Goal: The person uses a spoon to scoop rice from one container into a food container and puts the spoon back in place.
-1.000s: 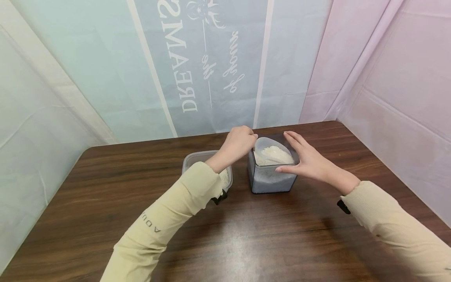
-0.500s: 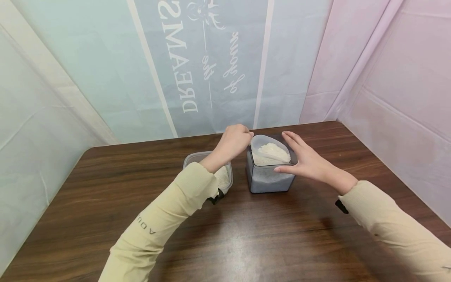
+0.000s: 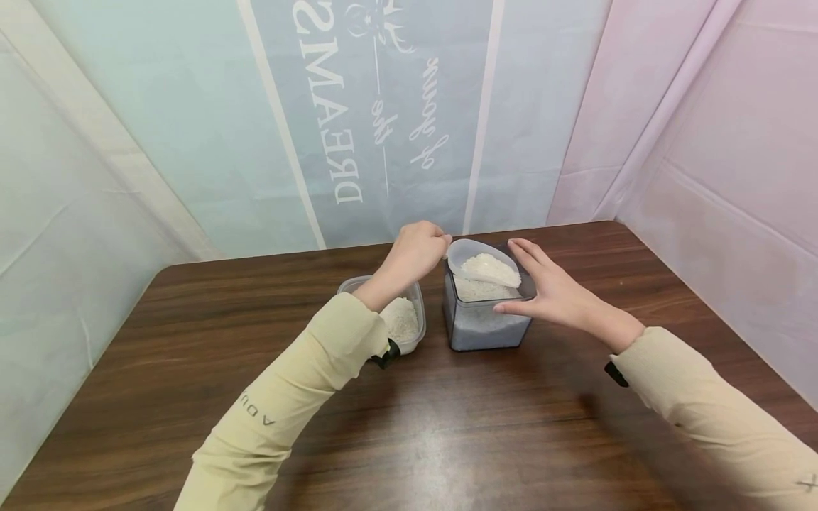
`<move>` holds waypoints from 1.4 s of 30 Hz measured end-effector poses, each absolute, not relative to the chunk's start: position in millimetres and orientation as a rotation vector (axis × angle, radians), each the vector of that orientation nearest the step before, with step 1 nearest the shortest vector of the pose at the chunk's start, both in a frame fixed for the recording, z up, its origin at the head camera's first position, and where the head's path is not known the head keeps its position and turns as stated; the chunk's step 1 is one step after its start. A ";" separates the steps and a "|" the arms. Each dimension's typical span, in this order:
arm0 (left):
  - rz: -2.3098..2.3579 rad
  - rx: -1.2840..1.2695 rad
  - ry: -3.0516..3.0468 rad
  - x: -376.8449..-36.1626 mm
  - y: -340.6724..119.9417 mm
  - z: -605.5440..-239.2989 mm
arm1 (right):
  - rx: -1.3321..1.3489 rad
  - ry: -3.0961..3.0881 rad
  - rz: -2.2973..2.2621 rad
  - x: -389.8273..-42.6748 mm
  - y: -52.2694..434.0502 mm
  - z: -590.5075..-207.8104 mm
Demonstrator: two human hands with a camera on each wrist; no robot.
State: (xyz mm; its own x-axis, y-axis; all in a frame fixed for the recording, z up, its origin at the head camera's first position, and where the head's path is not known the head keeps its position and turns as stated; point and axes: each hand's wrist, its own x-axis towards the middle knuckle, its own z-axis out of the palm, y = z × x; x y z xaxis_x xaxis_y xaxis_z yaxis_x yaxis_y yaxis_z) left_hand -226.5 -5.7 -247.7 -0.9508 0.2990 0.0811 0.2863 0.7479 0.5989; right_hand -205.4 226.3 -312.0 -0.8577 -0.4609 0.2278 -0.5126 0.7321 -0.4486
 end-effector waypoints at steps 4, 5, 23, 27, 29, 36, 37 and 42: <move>1.035 0.486 2.916 -225.7 -7.8 -246.4 | 0.796 -2.817 0.783 -206.2 226.4 -313.3; 1.039 0.486 2.914 -225.3 -8.5 -246.0 | 0.796 -2.814 0.784 -206.4 226.4 -313.7; 1.108 0.447 2.919 -225.2 -21.5 -244.7 | 0.809 -2.780 0.769 -206.0 227.2 -315.2; 1.139 0.427 2.903 -225.1 -25.2 -244.7 | 0.808 -2.780 0.773 -205.9 226.8 -314.9; 1.148 0.419 2.906 -225.1 -26.7 -244.7 | 0.808 -2.779 0.776 -205.7 226.7 -314.9; 1.204 0.365 2.885 -224.0 -33.3 -245.4 | 0.811 -2.786 0.785 -205.0 226.6 -314.4; 1.213 0.359 2.879 -223.7 -34.3 -245.6 | 0.810 -2.788 0.785 -205.0 226.7 -314.4; 1.256 0.334 2.857 -223.9 -39.0 -248.2 | 0.802 -2.793 0.788 -205.0 227.2 -314.4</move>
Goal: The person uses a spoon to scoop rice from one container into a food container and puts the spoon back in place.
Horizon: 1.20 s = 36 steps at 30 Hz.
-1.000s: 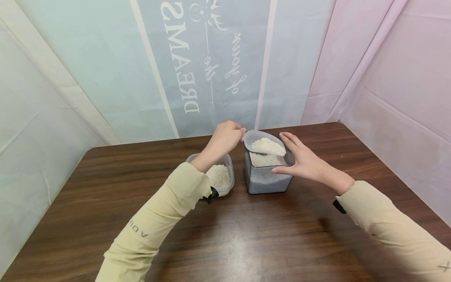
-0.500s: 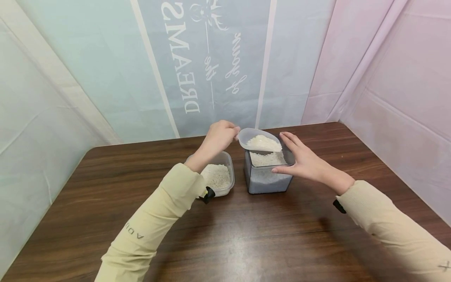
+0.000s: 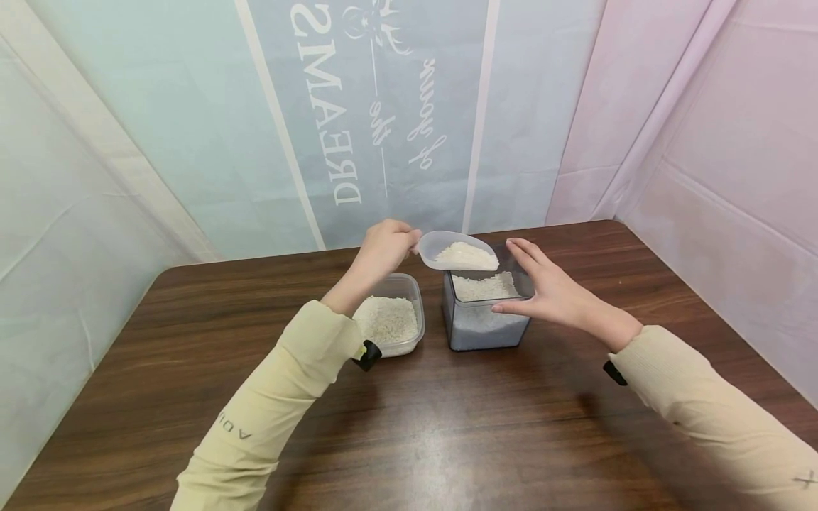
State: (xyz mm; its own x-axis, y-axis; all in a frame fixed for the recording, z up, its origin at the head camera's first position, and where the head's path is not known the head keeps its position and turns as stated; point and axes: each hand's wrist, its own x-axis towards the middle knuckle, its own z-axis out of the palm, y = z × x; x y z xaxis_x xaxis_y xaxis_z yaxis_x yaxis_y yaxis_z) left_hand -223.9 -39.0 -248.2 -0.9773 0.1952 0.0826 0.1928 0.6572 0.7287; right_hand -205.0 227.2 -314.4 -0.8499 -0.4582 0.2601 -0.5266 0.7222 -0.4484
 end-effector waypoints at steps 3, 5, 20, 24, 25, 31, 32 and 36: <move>1.276 0.331 2.851 -223.6 -42.3 -249.0 | 0.800 -2.789 0.789 -204.9 227.1 -314.6; 1.283 0.328 2.847 -223.2 -44.5 -249.4 | 0.803 -2.783 0.787 -204.8 226.9 -314.9; 1.301 0.273 2.859 -224.0 -59.0 -252.8 | 0.785 -2.822 0.781 -202.1 227.1 -314.3; 1.300 0.254 2.863 -224.3 -62.0 -253.7 | 0.785 -2.820 0.786 -202.2 226.9 -314.9; 1.302 0.248 2.864 -224.2 -63.0 -253.8 | 0.785 -2.820 0.786 -202.4 226.9 -315.2; 1.316 0.215 2.868 -224.3 -69.2 -256.0 | 0.786 -2.823 0.791 -201.8 227.7 -315.3; 1.318 0.213 2.867 -224.4 -70.3 -256.7 | 0.785 -2.825 0.793 -201.8 227.9 -315.3; 1.333 0.199 2.868 -224.6 -75.1 -260.4 | 0.784 -2.836 0.798 -202.1 228.4 -315.3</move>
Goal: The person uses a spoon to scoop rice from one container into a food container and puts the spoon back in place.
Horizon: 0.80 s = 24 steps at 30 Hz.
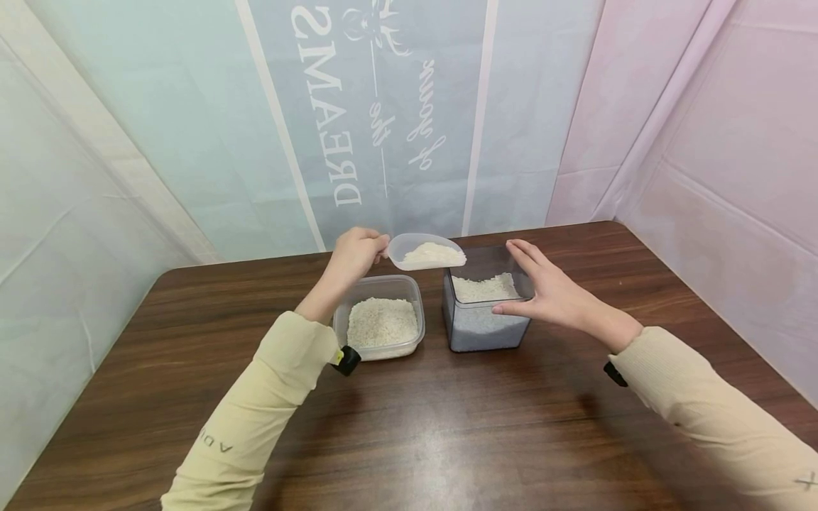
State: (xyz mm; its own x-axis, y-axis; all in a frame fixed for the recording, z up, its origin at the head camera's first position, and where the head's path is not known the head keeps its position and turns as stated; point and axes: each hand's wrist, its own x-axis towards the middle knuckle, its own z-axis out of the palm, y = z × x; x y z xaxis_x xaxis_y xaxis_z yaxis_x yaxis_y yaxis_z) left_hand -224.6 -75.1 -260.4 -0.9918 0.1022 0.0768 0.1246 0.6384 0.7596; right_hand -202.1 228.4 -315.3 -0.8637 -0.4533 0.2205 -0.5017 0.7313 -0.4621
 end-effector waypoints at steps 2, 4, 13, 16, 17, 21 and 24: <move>-1.302 -0.194 -2.820 -225.5 -78.2 -263.4 | 0.784 -2.841 0.800 -201.9 228.5 -315.1; -1.300 -0.185 -2.816 -226.2 -81.0 -265.9 | 0.784 -2.844 0.795 -201.6 228.5 -314.8; -1.323 -0.150 -2.807 -226.6 -92.7 -269.8 | 0.782 -2.835 0.782 -201.3 227.9 -315.2; -1.326 -0.142 -2.802 -226.1 -96.8 -269.8 | 0.783 -2.834 0.787 -201.0 227.9 -314.3; -1.324 -0.136 -2.802 -225.9 -98.4 -269.9 | 0.781 -2.837 0.788 -201.1 227.8 -314.2; -1.314 -0.128 -2.795 -226.1 -104.7 -272.1 | 0.783 -2.839 0.795 -201.7 227.6 -314.0; -1.301 -0.131 -2.791 -227.0 -109.3 -275.5 | 0.787 -2.838 0.798 -201.6 227.4 -313.8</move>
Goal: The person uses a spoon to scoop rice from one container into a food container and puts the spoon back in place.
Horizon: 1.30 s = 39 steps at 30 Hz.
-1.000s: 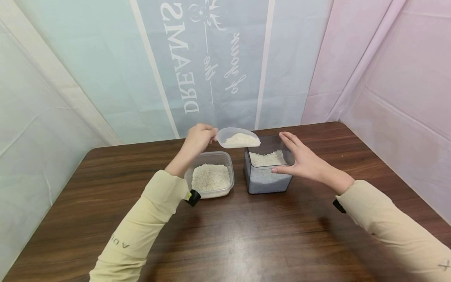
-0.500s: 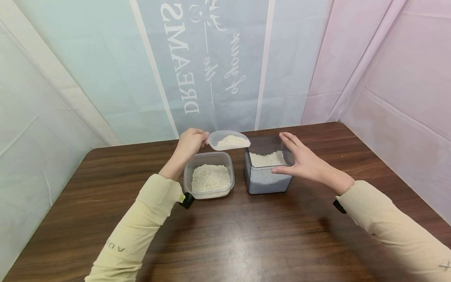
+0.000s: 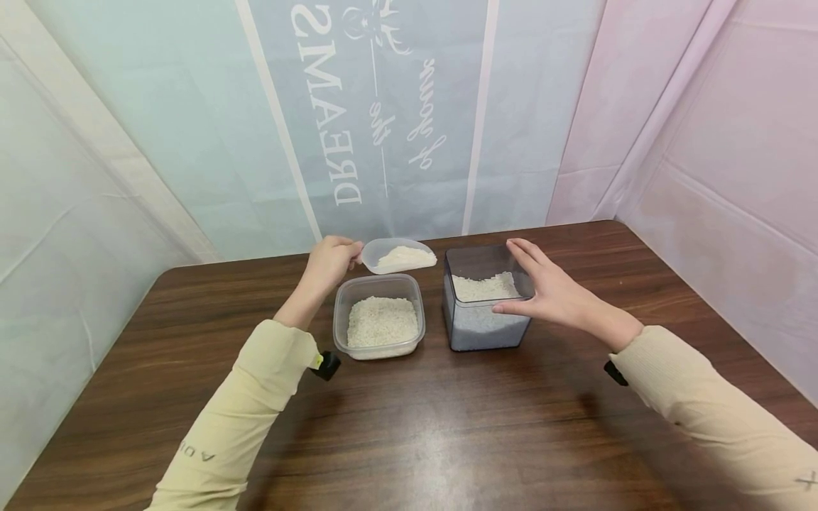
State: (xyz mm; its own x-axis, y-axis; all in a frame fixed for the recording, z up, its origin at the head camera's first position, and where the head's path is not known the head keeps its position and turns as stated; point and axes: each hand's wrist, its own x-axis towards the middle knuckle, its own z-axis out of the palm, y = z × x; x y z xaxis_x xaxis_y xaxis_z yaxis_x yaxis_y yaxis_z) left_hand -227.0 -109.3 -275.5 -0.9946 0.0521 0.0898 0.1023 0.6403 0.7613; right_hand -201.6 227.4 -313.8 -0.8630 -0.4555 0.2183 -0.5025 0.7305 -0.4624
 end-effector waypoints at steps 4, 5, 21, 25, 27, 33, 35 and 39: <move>-1.281 -0.130 -2.797 -227.0 -114.5 -279.5 | 0.788 -2.838 0.798 -201.2 227.3 -313.2; -1.274 -0.128 -2.798 -227.0 -115.6 -280.3 | 0.789 -2.839 0.799 -201.1 227.3 -312.9; -1.155 -0.091 -2.826 -226.0 -134.3 -291.5 | 0.782 -2.845 0.800 -202.2 228.0 -315.0; -1.152 -0.081 -2.828 -225.5 -138.0 -292.5 | 0.783 -2.848 0.805 -202.4 228.2 -314.9; -1.140 -0.074 -2.835 -225.7 -140.0 -293.3 | 0.788 -2.848 0.810 -202.4 228.3 -314.6; -1.104 -0.077 -2.865 -225.2 -144.1 -295.3 | 0.794 -2.841 0.813 -202.3 227.9 -315.0; -1.086 -0.083 -2.873 -225.0 -144.6 -295.7 | 0.793 -2.837 0.810 -202.4 227.9 -315.4; -1.066 -0.094 -2.896 -224.4 -145.0 -295.5 | 0.790 -2.836 0.802 -202.6 227.8 -315.9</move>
